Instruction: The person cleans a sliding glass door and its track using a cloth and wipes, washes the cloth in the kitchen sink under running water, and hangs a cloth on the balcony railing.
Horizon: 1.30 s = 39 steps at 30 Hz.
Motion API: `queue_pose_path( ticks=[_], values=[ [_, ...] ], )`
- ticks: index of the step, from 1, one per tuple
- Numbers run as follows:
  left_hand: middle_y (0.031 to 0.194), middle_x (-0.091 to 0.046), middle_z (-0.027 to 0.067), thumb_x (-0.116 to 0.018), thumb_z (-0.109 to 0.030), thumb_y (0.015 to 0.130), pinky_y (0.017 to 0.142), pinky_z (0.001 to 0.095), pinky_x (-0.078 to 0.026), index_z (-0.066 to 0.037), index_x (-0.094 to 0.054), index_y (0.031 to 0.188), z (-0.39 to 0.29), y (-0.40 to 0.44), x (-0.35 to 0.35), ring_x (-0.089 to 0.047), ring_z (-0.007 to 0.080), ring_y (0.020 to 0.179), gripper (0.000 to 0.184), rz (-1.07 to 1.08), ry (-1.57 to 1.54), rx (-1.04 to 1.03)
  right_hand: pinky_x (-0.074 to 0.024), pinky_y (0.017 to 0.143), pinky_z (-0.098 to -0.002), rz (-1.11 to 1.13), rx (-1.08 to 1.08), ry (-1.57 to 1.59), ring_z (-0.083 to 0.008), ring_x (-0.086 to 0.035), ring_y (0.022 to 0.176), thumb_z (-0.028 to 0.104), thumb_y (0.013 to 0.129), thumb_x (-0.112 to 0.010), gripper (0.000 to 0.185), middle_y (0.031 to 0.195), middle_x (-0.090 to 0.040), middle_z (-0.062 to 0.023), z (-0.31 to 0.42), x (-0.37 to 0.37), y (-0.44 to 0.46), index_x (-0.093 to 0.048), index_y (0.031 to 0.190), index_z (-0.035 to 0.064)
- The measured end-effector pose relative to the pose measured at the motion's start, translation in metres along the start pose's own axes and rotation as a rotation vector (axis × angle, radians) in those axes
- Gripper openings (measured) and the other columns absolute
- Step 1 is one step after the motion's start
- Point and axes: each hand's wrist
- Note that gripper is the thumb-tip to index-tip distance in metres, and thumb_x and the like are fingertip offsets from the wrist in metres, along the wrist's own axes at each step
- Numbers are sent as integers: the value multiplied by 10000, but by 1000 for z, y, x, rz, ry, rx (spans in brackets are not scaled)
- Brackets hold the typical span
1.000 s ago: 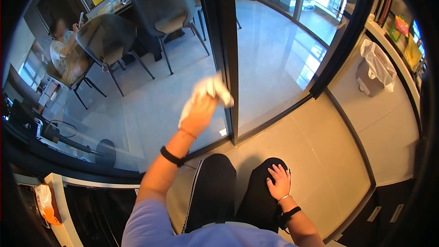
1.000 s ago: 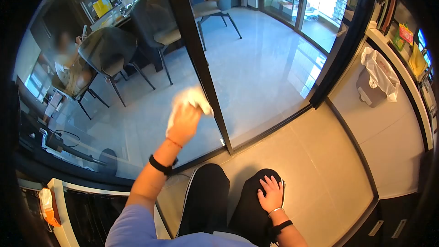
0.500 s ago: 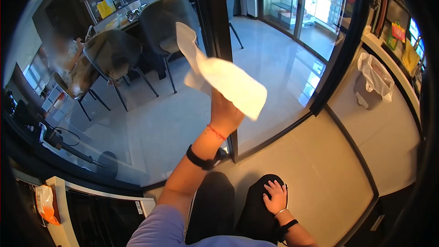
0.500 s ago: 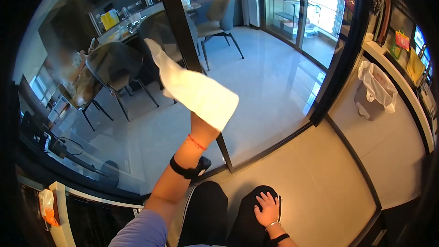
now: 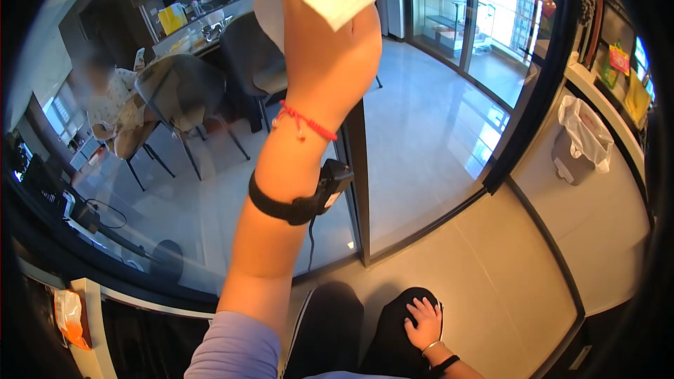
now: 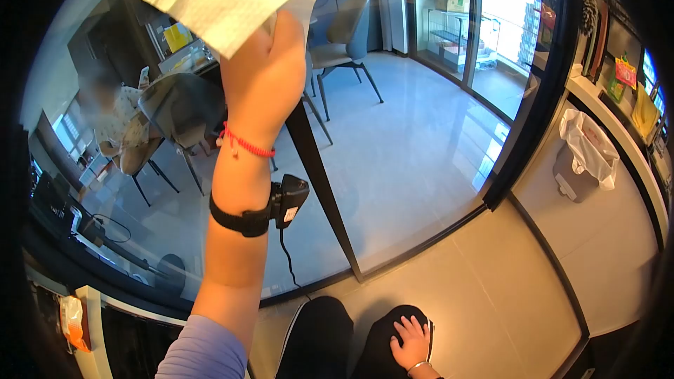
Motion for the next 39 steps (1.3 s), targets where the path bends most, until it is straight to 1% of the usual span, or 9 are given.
queue_pose_path(
  ticks=[6,10,16,18,21,27,32,36,39],
  values=[
    [973,-621,134,-490,-154,840,795,382,-462,-20,-624,992,22,-11,7,-580,282,908,243,-34,197,-340,-267,992,-491,100,57,-17,-324,-431,1172,209,773,-561,283,1188,-540,-86,35,31,-12,-620,1041,139],
    [1002,-616,149,-515,-162,817,804,384,-459,-20,-626,1014,4,-51,42,-579,289,922,267,542,697,-498,-354,937,-450,160,84,96,-348,-467,1126,124,817,-505,225,1164,-555,-100,37,40,-22,-620,1007,93],
    [1128,-544,216,-489,-93,822,934,419,-402,58,-525,1140,7,-85,37,-511,337,1071,354,763,832,-408,-381,927,-449,226,29,109,-336,-507,1083,116,822,-490,208,1115,-580,-126,38,35,-45,-617,977,64],
    [1141,-537,224,-488,-102,827,922,418,-415,62,-523,1144,12,-54,41,-507,341,1078,359,773,632,-240,-396,919,-437,275,-44,171,-350,-525,1044,105,810,-483,215,1085,-583,-164,42,40,-52,-605,972,38],
    [1043,-586,140,-493,-179,851,845,356,-453,-6,-567,1082,27,23,44,-565,272,953,298,480,1336,-739,-429,880,-409,299,13,181,-359,-543,1000,133,792,-479,253,1040,-590,-205,27,23,-71,-602,979,16],
    [976,-616,200,-553,-173,793,828,386,-466,25,-605,1016,8,246,34,-598,327,913,303,468,1415,-465,-418,923,-401,860,-482,306,-349,-507,1076,170,867,-394,331,1151,-547,-196,98,145,-93,-536,1118,8],
    [1173,-493,231,-593,-137,811,958,415,-351,43,-482,1152,38,367,36,-471,346,1103,402,95,689,-258,-422,900,-388,1007,118,83,-314,-550,1022,179,799,-481,301,1073,-598,-169,-21,113,-136,-610,1028,31],
    [974,-526,132,-522,-109,839,851,382,-420,3,-506,1033,6,384,73,-510,257,909,224,50,239,181,-427,859,-330,670,-353,351,-236,-578,970,307,863,-504,362,1000,-634,-147,98,317,-69,-592,1056,14],
    [915,-538,97,-452,-74,855,793,328,-454,-2,-505,1001,-113,328,105,-521,202,866,172,-70,-1654,917,-433,798,-289,402,-461,775,-141,-542,944,371,861,-556,423,1017,-612,-69,151,385,-25,-564,1102,23]
  ],
)
Point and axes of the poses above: each hand's wrist, its own y-axis towards the middle knuckle, its own x-axis out of the back of the hand, z = x × y
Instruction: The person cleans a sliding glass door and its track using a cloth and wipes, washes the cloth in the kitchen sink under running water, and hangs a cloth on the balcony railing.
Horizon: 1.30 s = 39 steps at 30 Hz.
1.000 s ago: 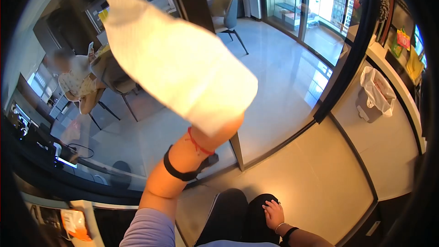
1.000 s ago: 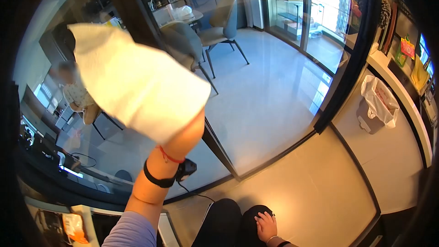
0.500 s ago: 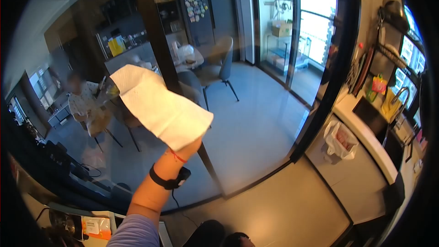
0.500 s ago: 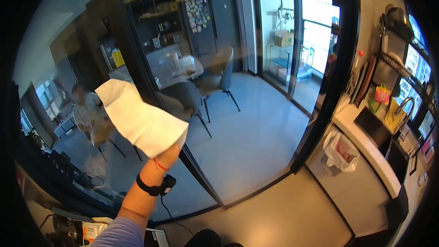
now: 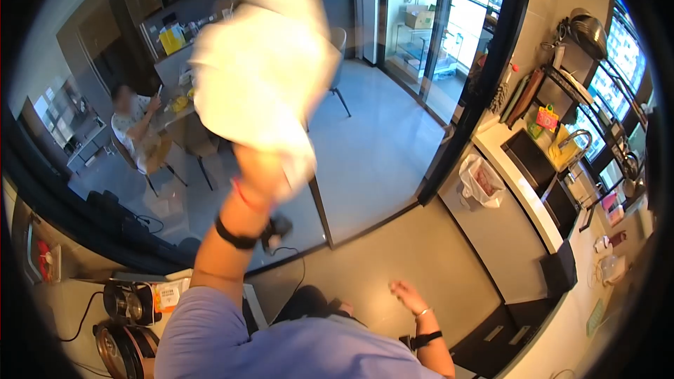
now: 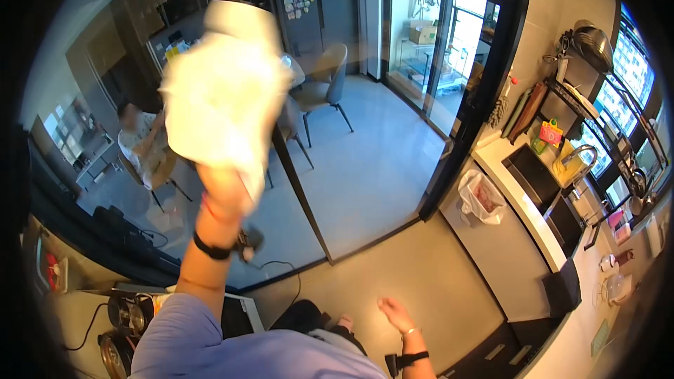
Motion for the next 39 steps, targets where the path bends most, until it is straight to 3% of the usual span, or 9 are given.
queue_pose_path(
  ticks=[5,9,13,17,22,28,31,34,39],
  values=[
    [1123,-557,117,-514,-59,878,831,354,-498,2,-457,1196,69,-148,-8,-565,217,1016,329,-63,11,962,-436,902,-399,200,366,622,-220,-479,1121,266,885,-526,486,1226,-477,-101,114,-29,-12,-377,1288,40],
    [1112,-558,105,-508,-34,870,808,318,-494,-9,-507,1160,56,-171,14,-572,192,988,291,-191,200,826,-437,920,-395,578,285,1054,-246,-488,1111,170,862,-535,457,1217,-491,-101,199,-73,-47,-395,1279,48],
    [1051,-580,92,-539,-13,831,776,283,-463,13,-612,989,20,-171,40,-578,172,908,176,294,878,641,-409,939,-421,509,375,708,-235,-472,1128,159,815,-588,603,1253,-451,-112,210,-72,-50,-309,1334,30],
    [966,-601,107,-572,-33,806,740,278,-463,16,-632,887,2,-169,41,-587,182,852,112,358,1073,665,-423,868,-319,679,625,262,-211,-540,999,-35,755,-489,210,1087,-565,-144,200,-59,-22,-672,858,-25],
    [960,-598,127,-588,-6,748,736,306,-475,11,-614,769,6,-163,50,-591,248,861,38,512,1244,408,-456,795,-281,503,310,579,-159,-568,914,56,847,-514,205,981,-602,-85,206,-67,-4,-600,1028,11],
    [1081,-563,157,-588,-14,698,866,382,-419,-36,-624,770,9,-125,63,-529,309,1015,84,532,1261,189,-452,785,-284,578,285,-6,-136,-558,916,153,826,-614,247,995,-608,-65,255,-78,10,-596,1026,9],
    [1115,-541,142,-484,80,742,860,331,-416,-35,-629,892,-18,-114,91,-519,280,1022,239,254,1307,223,-449,772,-367,-209,910,-557,-288,-554,901,117,656,-699,278,963,-594,-113,333,-30,26,-615,912,46],
    [1057,-568,128,-471,91,751,796,317,-438,-23,-628,880,-40,-103,121,-549,258,947,233,101,1345,229,-442,729,-293,-1006,1373,-610,-185,-529,784,48,680,-656,214,829,-536,-79,445,17,39,-567,873,22],
    [973,-596,112,-494,78,751,705,307,-457,-10,-626,854,-45,-86,136,-573,248,840,189,69,1380,251,-469,674,-221,-981,1841,-412,-97,-588,798,24,763,-621,250,909,-634,-51,578,1,74,-614,1012,46]
  ],
)
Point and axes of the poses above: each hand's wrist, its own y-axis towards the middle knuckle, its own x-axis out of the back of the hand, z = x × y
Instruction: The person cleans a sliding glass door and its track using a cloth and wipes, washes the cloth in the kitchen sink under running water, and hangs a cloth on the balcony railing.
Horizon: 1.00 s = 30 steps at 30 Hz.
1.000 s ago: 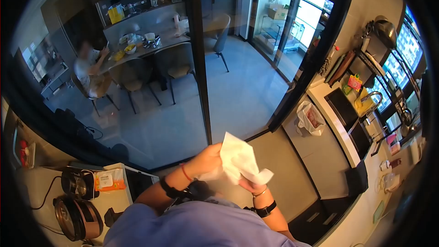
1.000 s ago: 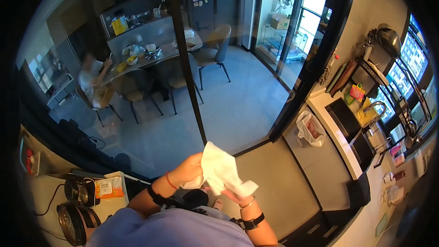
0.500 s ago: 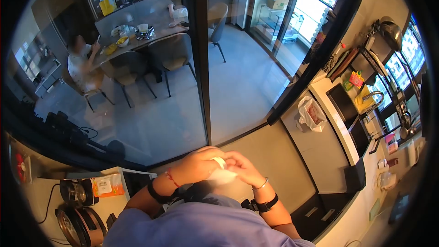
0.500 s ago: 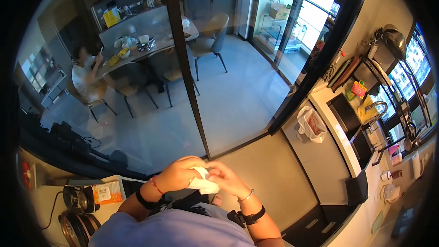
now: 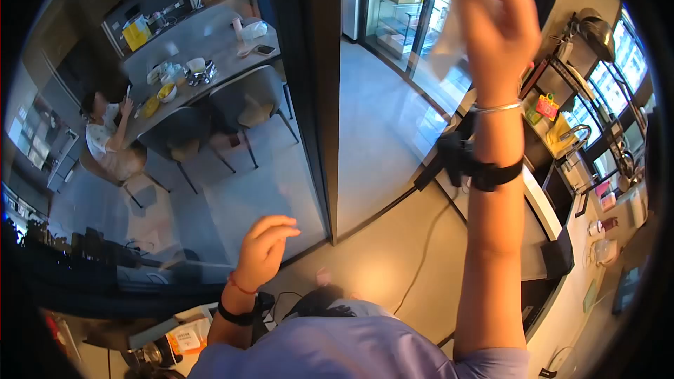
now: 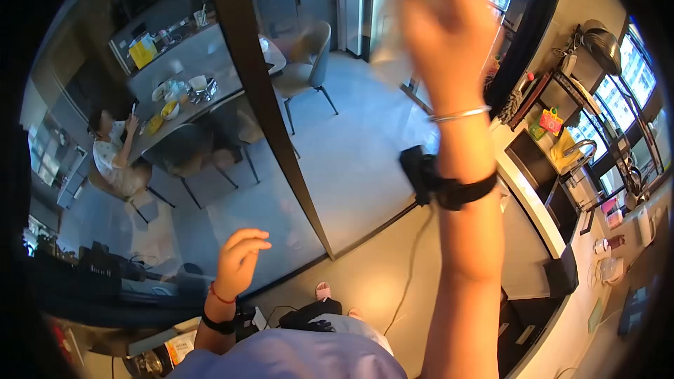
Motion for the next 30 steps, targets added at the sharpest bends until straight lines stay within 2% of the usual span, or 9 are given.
queue_pose_path(
  ticks=[3,7,8,12,15,18,22,26,30],
  values=[
    [981,-591,125,-493,88,761,674,284,-453,-19,-625,868,8,9,9,-571,226,798,201,106,114,-115,-458,642,-256,268,253,88,-172,-597,708,-37,646,-553,320,806,-616,-107,45,-37,-33,-625,952,21],
    [968,-598,105,-529,47,735,715,325,-463,-31,-627,864,22,9,28,-575,264,829,180,176,167,-33,-463,620,-275,71,311,-58,-196,-577,637,-72,632,-533,295,774,-621,-92,-2,-24,-24,-614,905,2],
    [966,-601,100,-529,44,735,720,327,-464,-35,-628,874,24,6,31,-576,261,831,188,181,176,9,-460,620,-270,0,-177,45,-183,-569,624,-79,666,-519,244,754,-612,-76,5,-22,-22,-608,879,0],
    [925,-612,107,-540,28,759,704,312,-468,-22,-633,865,19,13,24,-588,249,814,150,181,265,-17,-420,586,-193,166,403,-288,-129,-537,622,-99,737,-460,232,768,-591,-45,12,-31,-41,-602,904,-24],
    [918,-615,109,-552,7,766,712,321,-471,-25,-631,862,6,20,4,-591,249,816,129,116,211,64,-450,609,-230,186,255,-97,-172,-562,702,-137,679,-518,276,857,-592,-118,-1,-13,-19,-618,916,-35],
    [922,-616,121,-606,-27,753,698,312,-474,-20,-612,921,-5,38,-19,-595,249,800,168,78,212,24,-457,601,-255,214,321,-76,-190,-566,703,-114,685,-593,242,843,-593,-138,17,-24,-36,-635,908,-32],
    [834,-604,119,-691,-152,737,615,312,-476,-21,-564,920,-6,54,-49,-592,264,710,259,-90,257,112,-438,587,-247,298,336,-35,-177,-536,669,-13,717,-658,213,811,-571,-89,6,-17,-21,-647,928,-35],
    [740,-600,94,-708,-203,737,546,310,-461,-32,-528,836,-9,63,-59,-588,253,631,267,-194,288,124,-445,602,-257,224,522,-139,-187,-532,676,-37,744,-621,219,857,-574,-121,8,-25,-42,-637,962,-48],
    [735,-604,86,-704,-196,737,548,309,-464,-39,-535,854,-11,59,-63,-591,253,626,258,-211,316,151,-441,635,-248,151,303,7,-174,-535,692,-48,730,-594,258,842,-565,-99,-8,-26,-23,-631,986,-50]
  ],
)
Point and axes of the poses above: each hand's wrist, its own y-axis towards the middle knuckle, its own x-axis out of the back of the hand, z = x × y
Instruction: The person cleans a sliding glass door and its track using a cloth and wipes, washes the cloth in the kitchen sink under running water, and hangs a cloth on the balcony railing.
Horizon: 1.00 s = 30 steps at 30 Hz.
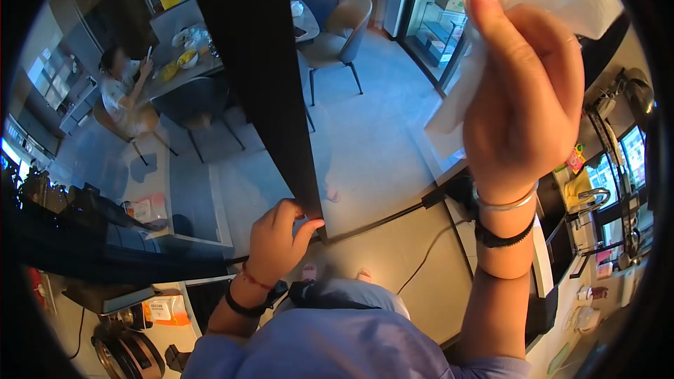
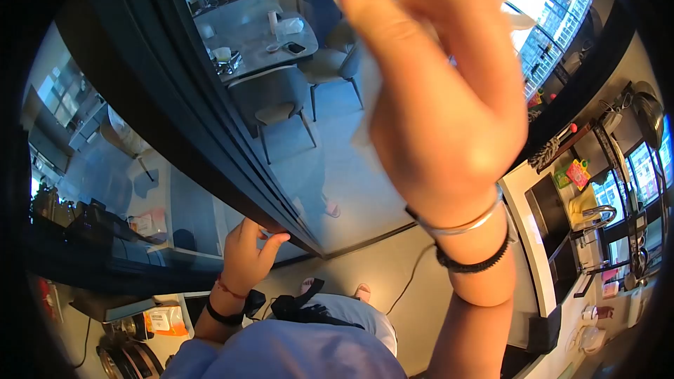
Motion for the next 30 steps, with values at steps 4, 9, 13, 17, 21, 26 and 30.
queue_pose_path(
  ticks=[4,9,13,17,21,26,30],
  values=[
    [739,-604,90,-697,-200,741,550,313,-466,-43,-533,852,-1,3,0,-593,258,632,252,4,-28,39,-452,670,-264,82,33,-125,-197,-558,726,-39,703,-591,269,813,-585,-75,16,-2,-2,-654,959,14],
    [741,-604,93,-694,-210,744,561,315,-472,-39,-520,862,0,4,1,-603,260,646,270,70,-34,85,-470,645,-266,-32,-283,-279,-231,-600,734,-40,738,-531,355,852,-629,-92,-64,40,-16,-657,1036,105],
    [742,-606,90,-683,-195,756,572,310,-479,-30,-492,907,-1,9,2,-606,255,652,294,78,-64,63,-478,679,-281,-102,-145,-352,-218,-609,753,-43,745,-536,320,896,-641,-107,-47,22,-54,-646,1032,46],
    [761,-608,88,-673,-174,765,577,300,-480,-29,-486,933,-2,12,6,-610,238,668,290,125,-84,63,-468,680,-271,37,-274,-113,-220,-596,744,-37,754,-567,212,829,-624,-102,28,-4,-110,-639,949,5],
    [769,-608,83,-665,-165,773,574,299,-478,-27,-480,969,-3,14,7,-608,225,666,303,150,-144,86,-477,634,-302,119,-378,-153,-239,-586,686,-77,736,-560,266,816,-615,-126,46,3,-115,-643,970,19],
    [782,-606,84,-660,-162,777,570,298,-476,-25,-474,995,1,14,9,-607,225,676,318,179,-146,66,-496,646,-346,353,-381,-205,-259,-597,686,-99,723,-559,308,814,-616,-139,65,1,-133,-638,995,24],
    [785,-603,95,-655,-172,785,560,301,-473,-14,-467,997,3,12,3,-604,233,672,324,159,-169,51,-475,635,-358,149,-414,-321,-271,-577,721,-70,753,-537,311,853,-616,-153,47,4,-124,-609,1049,-6]
  ],
)
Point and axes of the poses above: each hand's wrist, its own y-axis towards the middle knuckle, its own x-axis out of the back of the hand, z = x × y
